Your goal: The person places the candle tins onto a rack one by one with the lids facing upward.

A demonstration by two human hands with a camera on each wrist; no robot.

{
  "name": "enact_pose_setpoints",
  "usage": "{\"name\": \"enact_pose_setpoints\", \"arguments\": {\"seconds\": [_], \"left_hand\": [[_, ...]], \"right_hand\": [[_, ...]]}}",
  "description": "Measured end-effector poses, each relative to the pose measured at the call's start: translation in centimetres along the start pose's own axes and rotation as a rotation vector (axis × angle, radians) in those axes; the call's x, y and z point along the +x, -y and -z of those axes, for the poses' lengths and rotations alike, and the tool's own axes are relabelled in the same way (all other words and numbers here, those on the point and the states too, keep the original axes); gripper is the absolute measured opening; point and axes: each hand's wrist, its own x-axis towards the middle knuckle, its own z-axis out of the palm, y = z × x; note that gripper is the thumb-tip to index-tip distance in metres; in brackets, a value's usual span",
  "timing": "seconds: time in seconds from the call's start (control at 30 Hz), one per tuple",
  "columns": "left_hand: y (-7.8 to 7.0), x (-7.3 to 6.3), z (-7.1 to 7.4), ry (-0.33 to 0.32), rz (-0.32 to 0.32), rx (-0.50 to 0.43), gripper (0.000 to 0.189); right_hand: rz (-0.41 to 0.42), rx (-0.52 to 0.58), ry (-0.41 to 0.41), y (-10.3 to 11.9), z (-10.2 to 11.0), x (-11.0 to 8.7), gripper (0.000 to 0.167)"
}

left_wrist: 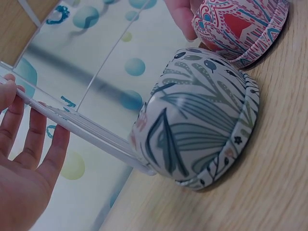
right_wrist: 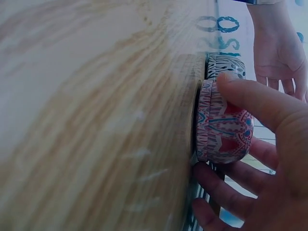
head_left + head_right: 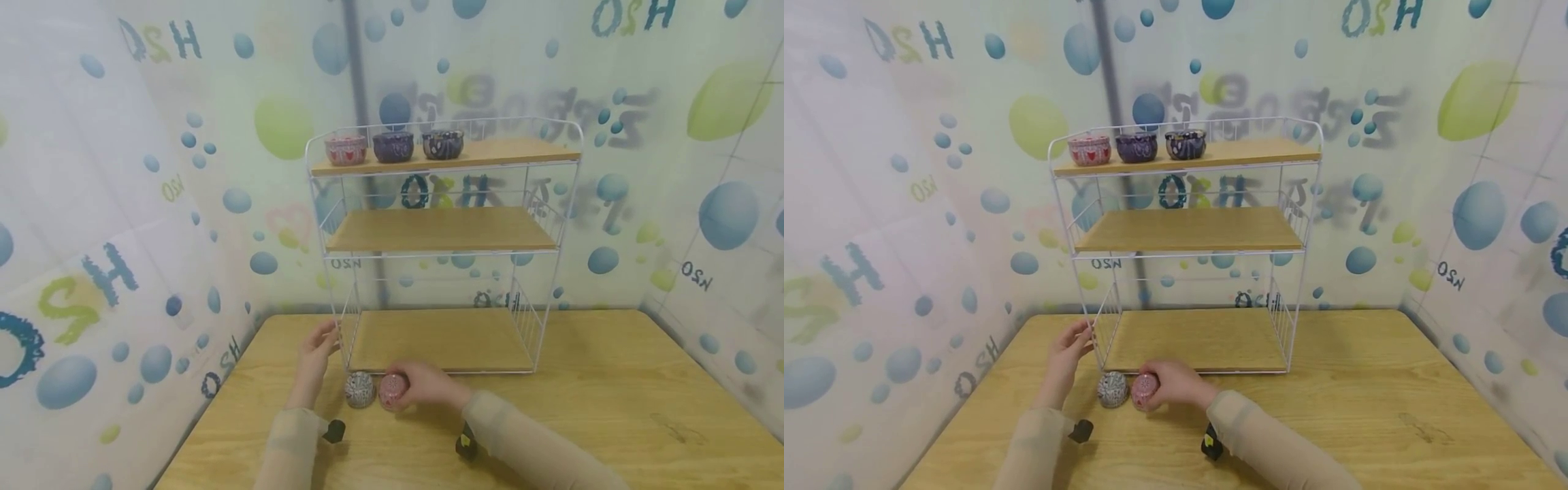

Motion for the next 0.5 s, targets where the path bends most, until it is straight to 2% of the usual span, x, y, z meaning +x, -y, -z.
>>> {"name": "enact_pose_setpoints", "arguments": {"seconds": [0.13, 0.5], "left_hand": [[0.01, 0.05, 0.00, -0.006, -0.006, 0.003, 0.026], [0.09, 0.11, -0.03, -0.007, -0.004, 0.022, 0.030]], "right_hand": [[0.002, -0.051, 0.007, 0.00, -0.21, 0.21, 0.067], [-0.006, -0.077, -0.007, 0.61, -0.21, 0.05, 0.072]]}}
